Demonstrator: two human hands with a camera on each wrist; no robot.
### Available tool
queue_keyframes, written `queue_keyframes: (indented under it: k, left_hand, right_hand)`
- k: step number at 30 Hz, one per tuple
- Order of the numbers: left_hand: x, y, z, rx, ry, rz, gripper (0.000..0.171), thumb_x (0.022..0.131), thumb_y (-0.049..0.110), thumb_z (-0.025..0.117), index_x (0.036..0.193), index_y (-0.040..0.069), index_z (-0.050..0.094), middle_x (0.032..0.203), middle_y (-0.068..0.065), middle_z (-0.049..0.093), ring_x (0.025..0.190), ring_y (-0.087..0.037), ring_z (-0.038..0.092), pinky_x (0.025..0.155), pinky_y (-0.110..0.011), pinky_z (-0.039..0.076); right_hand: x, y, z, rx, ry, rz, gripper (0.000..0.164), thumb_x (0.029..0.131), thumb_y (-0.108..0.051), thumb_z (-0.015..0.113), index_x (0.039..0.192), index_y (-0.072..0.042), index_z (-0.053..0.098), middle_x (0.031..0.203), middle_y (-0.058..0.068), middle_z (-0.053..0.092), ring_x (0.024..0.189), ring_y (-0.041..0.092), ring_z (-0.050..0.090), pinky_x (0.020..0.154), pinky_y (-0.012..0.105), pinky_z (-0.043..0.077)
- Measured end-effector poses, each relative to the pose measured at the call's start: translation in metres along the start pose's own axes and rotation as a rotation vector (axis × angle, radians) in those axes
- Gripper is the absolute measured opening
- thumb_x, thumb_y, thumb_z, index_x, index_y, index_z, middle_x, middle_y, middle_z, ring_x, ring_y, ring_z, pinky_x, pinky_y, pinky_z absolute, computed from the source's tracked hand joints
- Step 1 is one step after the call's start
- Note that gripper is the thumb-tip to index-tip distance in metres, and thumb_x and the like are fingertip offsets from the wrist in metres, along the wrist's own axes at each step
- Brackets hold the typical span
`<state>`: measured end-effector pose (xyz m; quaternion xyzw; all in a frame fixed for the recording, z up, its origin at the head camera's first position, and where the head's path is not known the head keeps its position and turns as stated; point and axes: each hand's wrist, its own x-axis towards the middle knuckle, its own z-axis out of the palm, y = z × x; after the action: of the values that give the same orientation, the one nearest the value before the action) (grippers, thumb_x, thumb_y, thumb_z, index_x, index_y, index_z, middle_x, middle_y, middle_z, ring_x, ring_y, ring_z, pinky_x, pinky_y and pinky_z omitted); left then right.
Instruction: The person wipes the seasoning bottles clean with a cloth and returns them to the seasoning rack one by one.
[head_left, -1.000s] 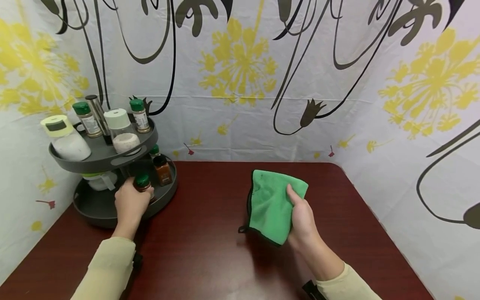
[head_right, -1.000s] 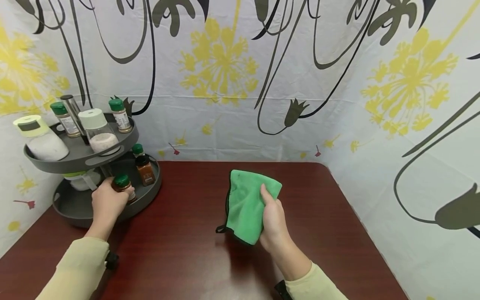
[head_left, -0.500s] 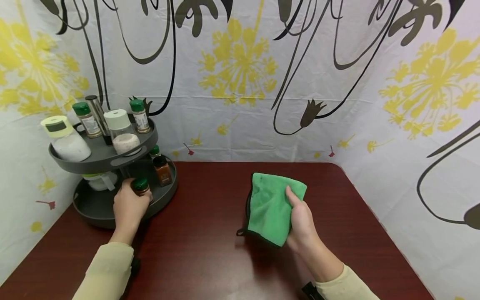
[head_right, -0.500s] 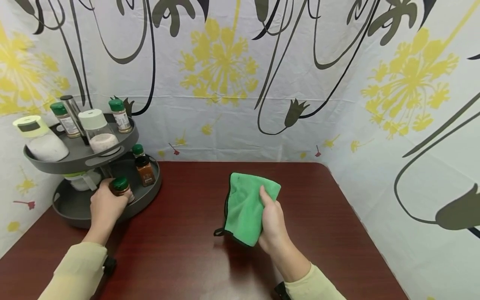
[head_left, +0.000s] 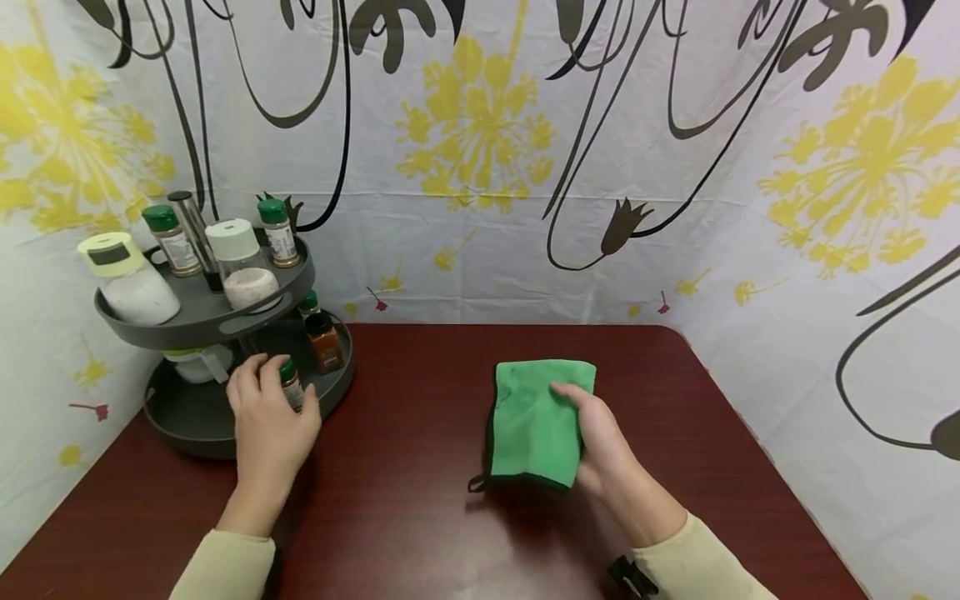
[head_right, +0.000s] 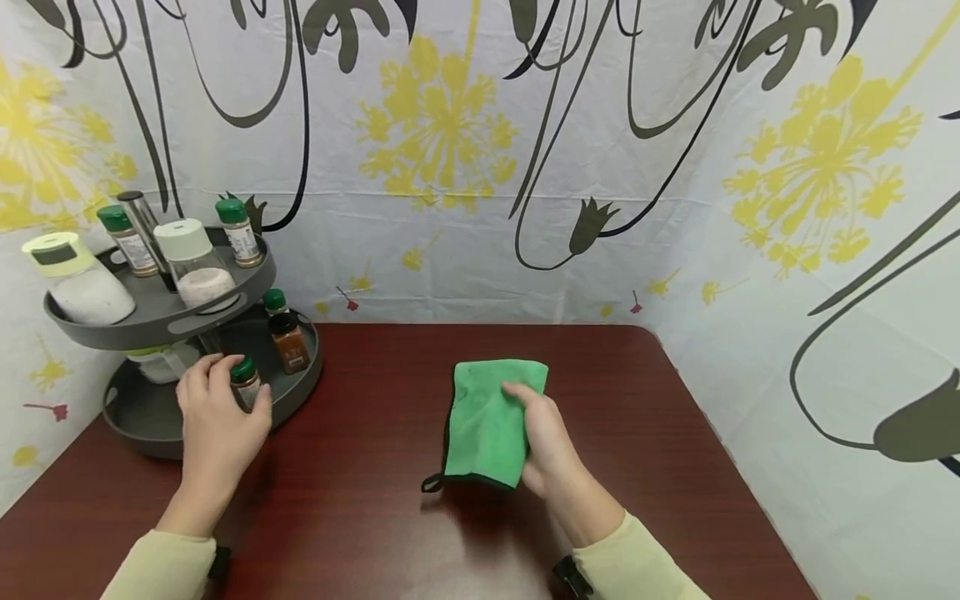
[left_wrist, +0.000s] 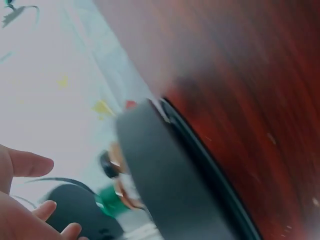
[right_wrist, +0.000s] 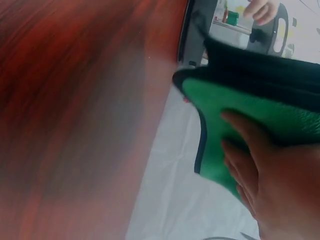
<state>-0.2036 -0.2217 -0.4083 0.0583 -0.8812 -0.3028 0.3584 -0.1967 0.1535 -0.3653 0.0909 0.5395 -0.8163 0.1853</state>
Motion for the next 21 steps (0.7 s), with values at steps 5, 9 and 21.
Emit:
queue_keyframes:
  k: [5, 9, 21]
  left_hand:
    - [-0.009, 0.023, 0.001, -0.05, -0.029, 0.076, 0.046, 0.086, 0.011, 0.071, 0.128, 0.0, 0.056, 0.142, -0.023, 0.042, 0.137, -0.041, 0.032, 0.094, -0.062, 0.043]
    - [-0.014, 0.035, 0.007, -0.07, -0.059, 0.117, 0.042, 0.086, 0.012, 0.071, 0.124, 0.0, 0.058, 0.14, -0.022, 0.045, 0.134, -0.041, 0.035, 0.096, -0.062, 0.043]
    - [-0.02, 0.044, 0.015, -0.067, -0.137, 0.15, 0.033, 0.087, 0.014, 0.07, 0.118, 0.005, 0.061, 0.135, -0.018, 0.05, 0.128, -0.038, 0.042, 0.101, -0.058, 0.043]
  right_hand:
    - [0.01, 0.008, -0.007, -0.011, -0.053, 0.093, 0.041, 0.1, -0.04, 0.05, 0.131, -0.016, 0.039, 0.117, 0.0, 0.056, 0.104, 0.016, 0.063, 0.094, 0.038, 0.052]
    - [0.024, 0.018, -0.016, -0.068, -0.105, 0.163, 0.043, 0.1, -0.042, 0.05, 0.131, -0.014, 0.041, 0.108, -0.002, 0.061, 0.096, 0.014, 0.066, 0.09, 0.035, 0.055]
    - [0.039, 0.024, -0.065, -0.547, 0.083, 0.022, 0.063, 0.096, -0.034, 0.06, 0.145, -0.003, 0.037, 0.14, 0.017, 0.049, 0.118, 0.03, 0.058, 0.093, 0.044, 0.053]
